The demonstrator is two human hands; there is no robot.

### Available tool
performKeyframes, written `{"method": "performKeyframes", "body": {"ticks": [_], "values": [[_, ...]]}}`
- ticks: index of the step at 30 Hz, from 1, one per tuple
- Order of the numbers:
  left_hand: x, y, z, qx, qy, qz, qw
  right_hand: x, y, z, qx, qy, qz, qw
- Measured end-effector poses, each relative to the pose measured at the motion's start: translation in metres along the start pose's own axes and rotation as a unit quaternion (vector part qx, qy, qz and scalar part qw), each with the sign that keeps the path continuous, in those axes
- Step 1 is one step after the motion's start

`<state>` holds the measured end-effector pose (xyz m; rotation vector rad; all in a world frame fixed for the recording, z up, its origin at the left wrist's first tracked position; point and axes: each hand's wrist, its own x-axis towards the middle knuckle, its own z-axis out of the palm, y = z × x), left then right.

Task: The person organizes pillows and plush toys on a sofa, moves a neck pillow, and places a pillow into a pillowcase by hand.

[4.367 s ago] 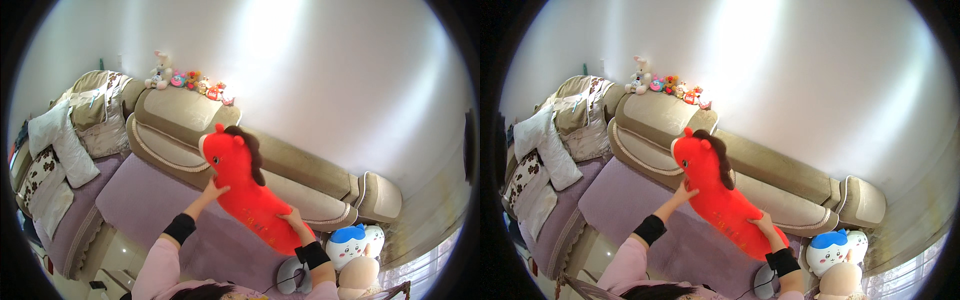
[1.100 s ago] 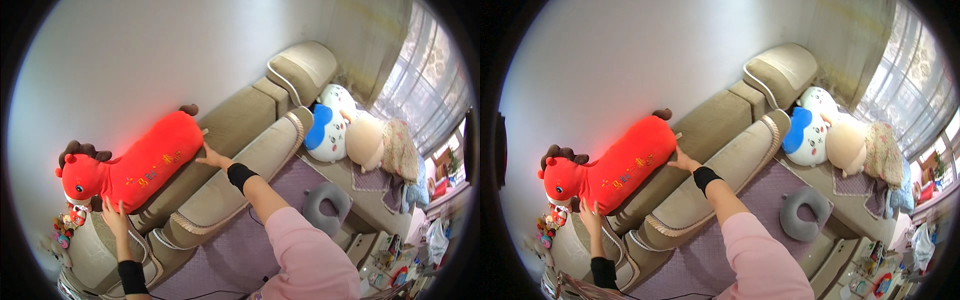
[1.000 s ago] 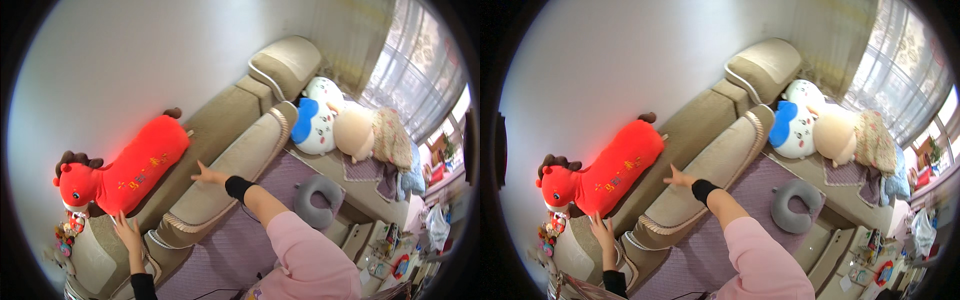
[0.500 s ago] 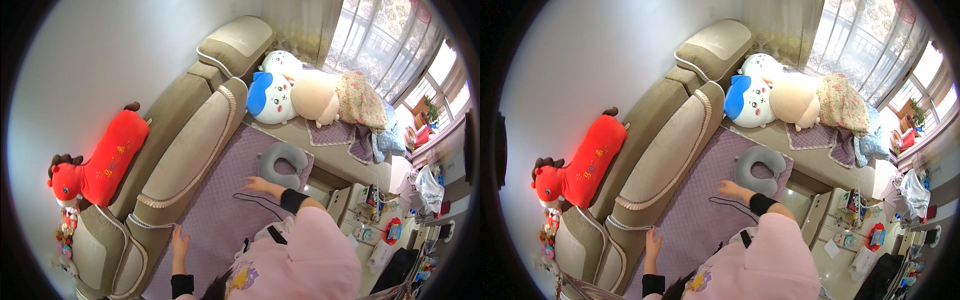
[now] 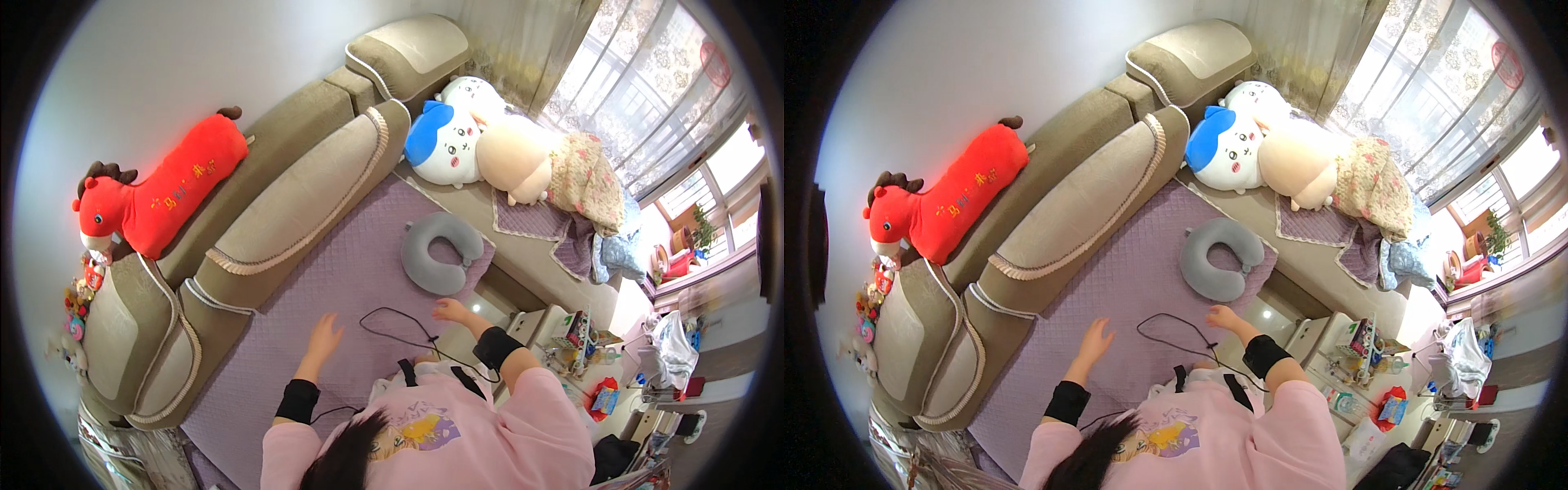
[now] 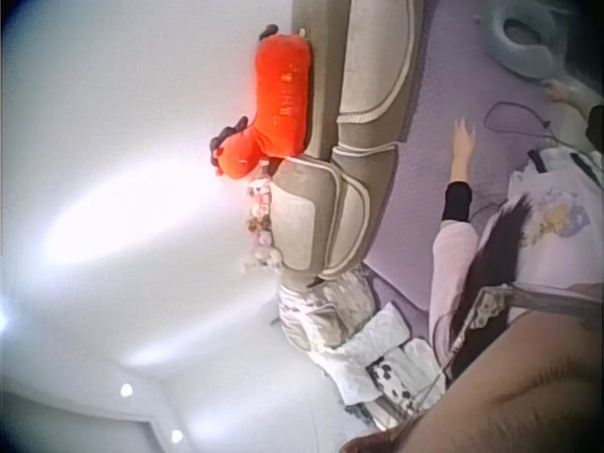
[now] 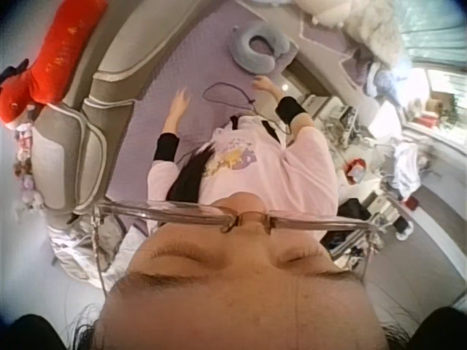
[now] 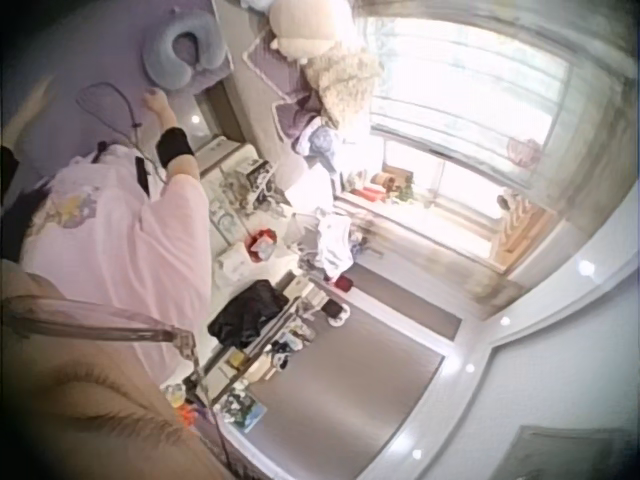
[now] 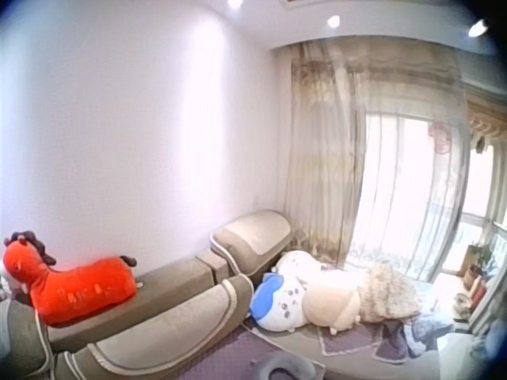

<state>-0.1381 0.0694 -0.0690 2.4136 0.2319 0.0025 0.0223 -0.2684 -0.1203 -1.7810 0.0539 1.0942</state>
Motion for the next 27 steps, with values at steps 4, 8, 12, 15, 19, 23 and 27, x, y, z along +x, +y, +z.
{"method": "performKeyframes", "body": {"ticks": [4, 8, 12, 15, 19, 23, 27], "values": [[-0.001, 0.018, 0.02, 0.029, 0.002, -0.02, 0.999, 0.002, 0.023, -0.025, -0.009, -0.024, 0.014, 1.0], [0.013, 0.041, 0.035, -0.009, -0.029, -0.026, 0.999, 0.043, 0.068, -0.084, 0.071, -0.029, 0.065, 0.995], [0.03, 0.06, 0.05, -0.02, -0.028, -0.085, 0.996, 0.079, 0.059, -0.123, -0.011, -0.01, 0.092, 0.996], [0.049, 0.076, 0.064, -0.031, -0.012, -0.13, 0.991, 0.101, 0.034, -0.154, -0.081, 0.025, 0.09, 0.992], [0.102, 0.105, 0.1, -0.002, -0.026, -0.148, 0.989, 0.134, 0.016, -0.215, -0.124, 0.084, 0.058, 0.987], [0.147, 0.148, 0.127, -0.064, 0.008, -0.206, 0.976, 0.16, -0.007, -0.249, -0.19, 0.102, 0.03, 0.976], [0.192, 0.182, 0.161, -0.146, 0.083, -0.213, 0.963, 0.19, 0.011, -0.299, -0.266, 0.122, 0.026, 0.956]]}}
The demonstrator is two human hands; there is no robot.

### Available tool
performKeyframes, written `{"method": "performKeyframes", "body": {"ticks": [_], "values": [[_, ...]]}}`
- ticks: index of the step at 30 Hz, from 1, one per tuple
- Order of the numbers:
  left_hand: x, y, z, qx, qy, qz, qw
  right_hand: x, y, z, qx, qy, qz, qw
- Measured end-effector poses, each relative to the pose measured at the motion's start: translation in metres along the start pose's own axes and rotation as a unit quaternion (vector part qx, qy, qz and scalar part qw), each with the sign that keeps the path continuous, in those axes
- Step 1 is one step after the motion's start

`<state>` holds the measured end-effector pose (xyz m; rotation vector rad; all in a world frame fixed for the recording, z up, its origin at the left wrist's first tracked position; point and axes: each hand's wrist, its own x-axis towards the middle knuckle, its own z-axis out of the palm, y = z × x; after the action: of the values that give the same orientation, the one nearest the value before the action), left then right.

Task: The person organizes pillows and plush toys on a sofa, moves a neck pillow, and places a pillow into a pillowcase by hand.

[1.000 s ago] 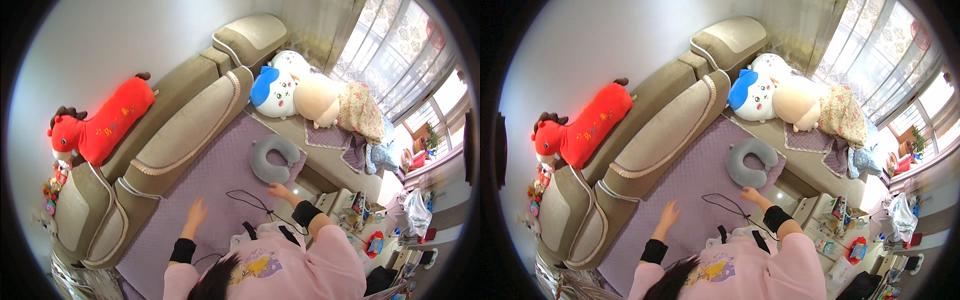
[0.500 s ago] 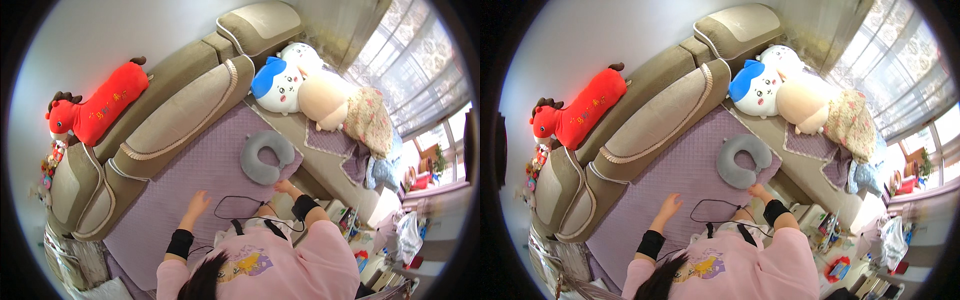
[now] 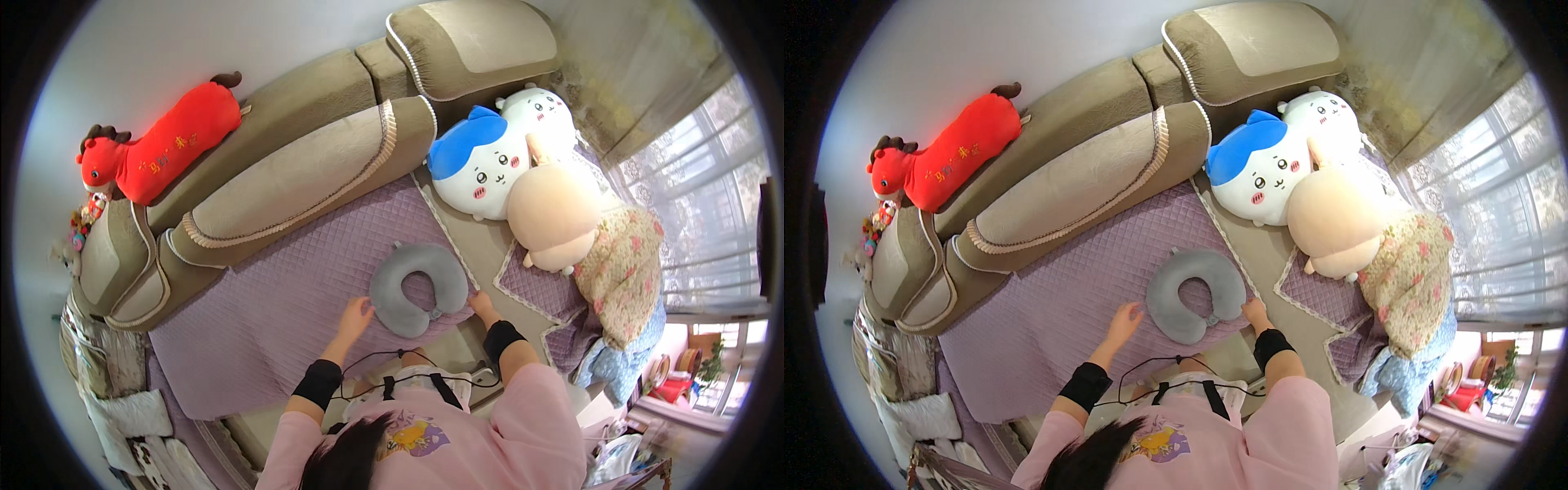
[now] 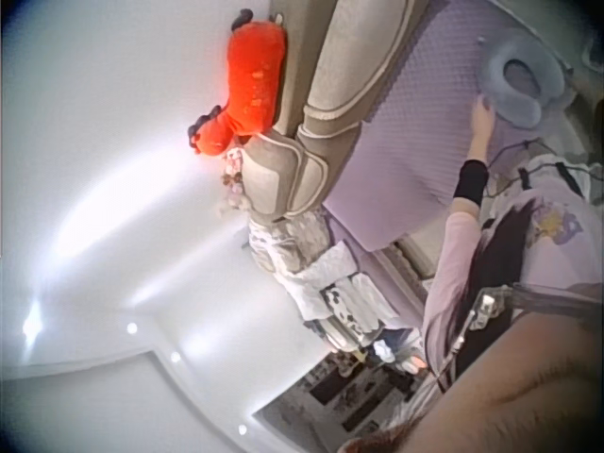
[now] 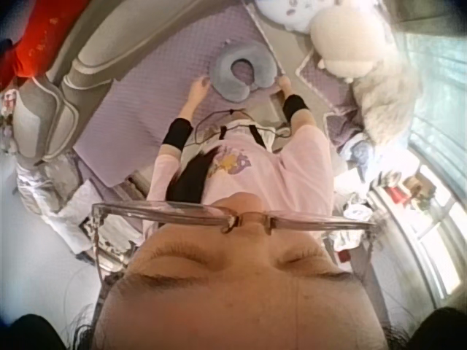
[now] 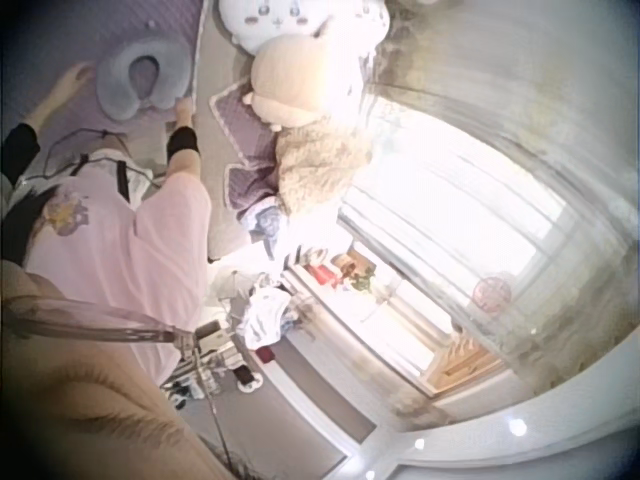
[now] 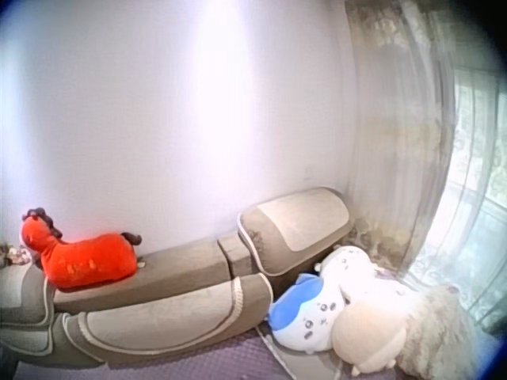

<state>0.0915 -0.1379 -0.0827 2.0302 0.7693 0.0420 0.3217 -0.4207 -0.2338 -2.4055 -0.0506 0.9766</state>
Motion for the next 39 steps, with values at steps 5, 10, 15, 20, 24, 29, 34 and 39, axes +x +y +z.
{"method": "performKeyframes", "body": {"ticks": [5, 10, 15, 20, 24, 29, 34, 39], "values": [[-0.007, -0.05, 0.027, 0.027, -0.012, -0.059, 0.998, 0.016, -0.035, -0.011, -0.057, -0.023, -0.081, 0.995], [-0.011, -0.071, 0.016, 0.027, -0.016, -0.148, 0.989, 0.057, -0.013, 0.011, -0.049, -0.065, -0.04, 0.996], [-0.018, -0.089, -0.009, 0.025, -0.023, -0.225, 0.974, 0.046, -0.041, 0.055, -0.062, 0.022, 0.086, 0.994], [-0.022, -0.1, -0.013, 0.029, -0.004, -0.267, 0.963, 0.04, -0.071, 0.052, -0.12, -0.053, 0.158, 0.979], [-0.036, -0.11, -0.02, 0.063, -0.004, -0.253, 0.965, 0.045, -0.08, 0.058, -0.182, -0.044, 0.19, 0.964], [-0.032, -0.098, -0.025, -0.031, -0.003, -0.324, 0.945, 0.049, -0.077, 0.052, -0.199, -0.06, 0.183, 0.961], [-0.033, -0.108, -0.013, -0.021, 0.006, -0.241, 0.97, 0.036, -0.072, 0.046, -0.116, 0.003, 0.027, 0.993], [-0.018, -0.107, -0.008, -0.066, -0.038, -0.245, 0.967, 0.029, -0.098, 0.037, -0.003, -0.028, -0.027, 0.999]]}}
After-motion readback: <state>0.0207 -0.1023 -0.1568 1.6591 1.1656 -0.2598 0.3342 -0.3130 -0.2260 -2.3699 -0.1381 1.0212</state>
